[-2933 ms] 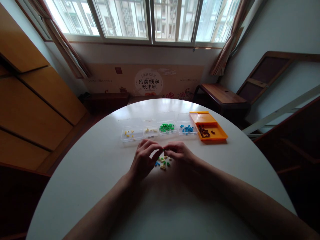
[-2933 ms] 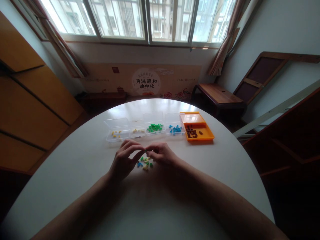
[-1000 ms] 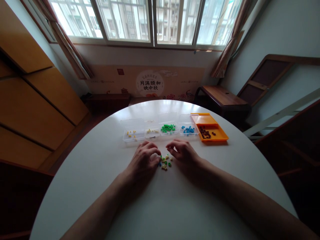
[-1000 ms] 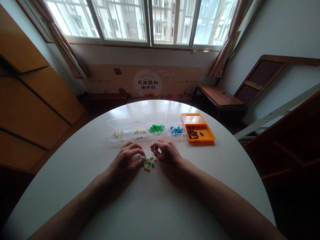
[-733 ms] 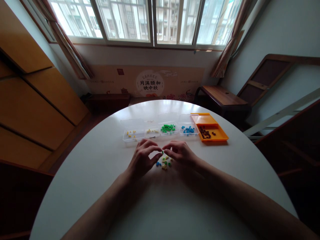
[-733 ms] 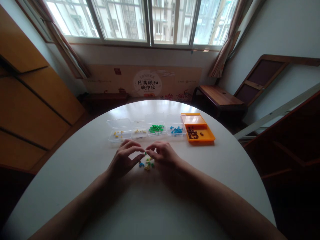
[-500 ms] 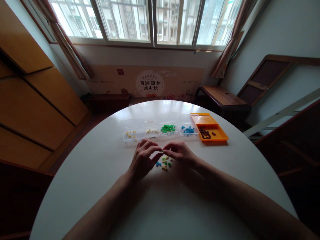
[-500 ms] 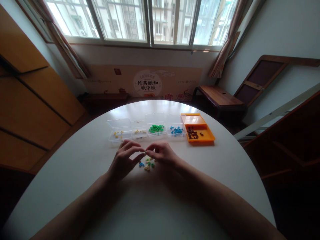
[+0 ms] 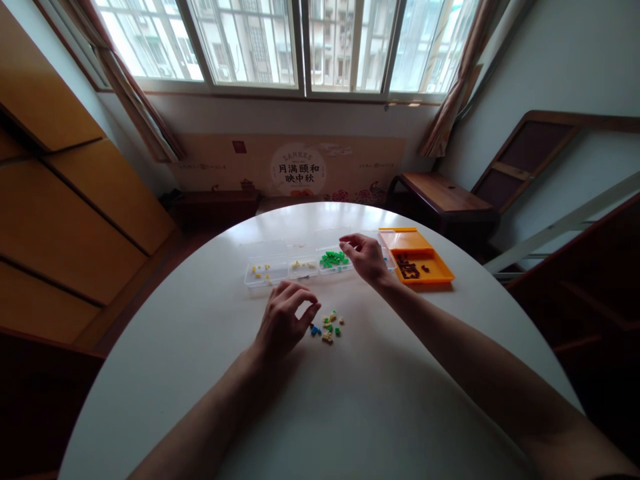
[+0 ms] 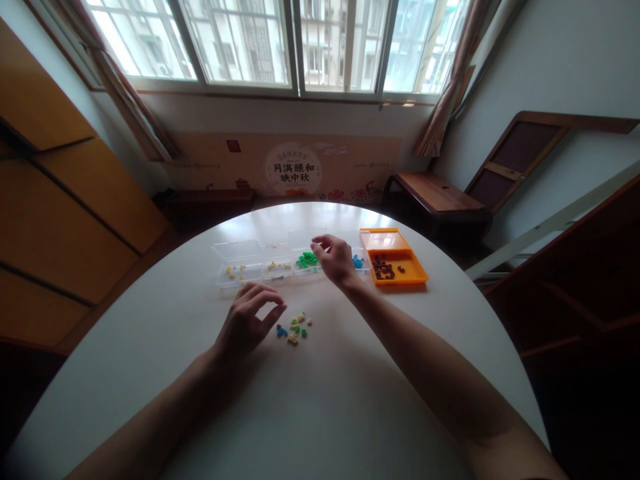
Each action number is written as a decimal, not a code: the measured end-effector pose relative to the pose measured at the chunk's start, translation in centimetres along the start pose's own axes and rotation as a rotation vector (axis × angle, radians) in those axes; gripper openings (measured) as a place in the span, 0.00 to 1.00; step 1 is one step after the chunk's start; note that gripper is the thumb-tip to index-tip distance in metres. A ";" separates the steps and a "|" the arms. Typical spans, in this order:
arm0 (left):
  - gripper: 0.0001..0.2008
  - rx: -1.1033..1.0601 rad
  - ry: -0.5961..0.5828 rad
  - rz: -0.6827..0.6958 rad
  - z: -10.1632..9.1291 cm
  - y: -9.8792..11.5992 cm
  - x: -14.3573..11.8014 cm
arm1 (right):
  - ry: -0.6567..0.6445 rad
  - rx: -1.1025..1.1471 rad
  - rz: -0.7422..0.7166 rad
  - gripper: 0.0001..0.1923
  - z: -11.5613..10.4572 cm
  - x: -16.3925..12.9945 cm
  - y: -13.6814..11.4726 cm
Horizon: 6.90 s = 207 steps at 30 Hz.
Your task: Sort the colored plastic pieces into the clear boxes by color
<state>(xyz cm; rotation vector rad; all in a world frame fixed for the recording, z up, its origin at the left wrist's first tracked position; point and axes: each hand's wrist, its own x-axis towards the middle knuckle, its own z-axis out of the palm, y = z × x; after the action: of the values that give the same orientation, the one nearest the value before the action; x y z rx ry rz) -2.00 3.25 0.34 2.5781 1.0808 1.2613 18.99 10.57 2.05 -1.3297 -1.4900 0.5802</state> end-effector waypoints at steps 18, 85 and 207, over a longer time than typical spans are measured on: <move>0.06 -0.045 -0.375 -0.089 0.0 0.6 0.2 | -0.215 -0.060 -0.182 0.06 -0.6 -5.8 0.8; 0.04 -0.219 -0.367 -0.073 -0.9 0.3 -0.1 | -0.311 0.139 -0.115 0.08 0.3 -6.6 0.6; 0.12 -0.084 -0.375 -0.115 0.5 1.3 -0.6 | -0.154 -0.200 -0.440 0.06 -0.2 -6.0 1.1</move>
<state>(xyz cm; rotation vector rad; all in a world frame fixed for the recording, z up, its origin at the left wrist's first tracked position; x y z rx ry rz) -1.16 2.02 0.02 2.5082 1.0539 0.7395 18.93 5.25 -0.95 -1.0706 -1.9373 0.2569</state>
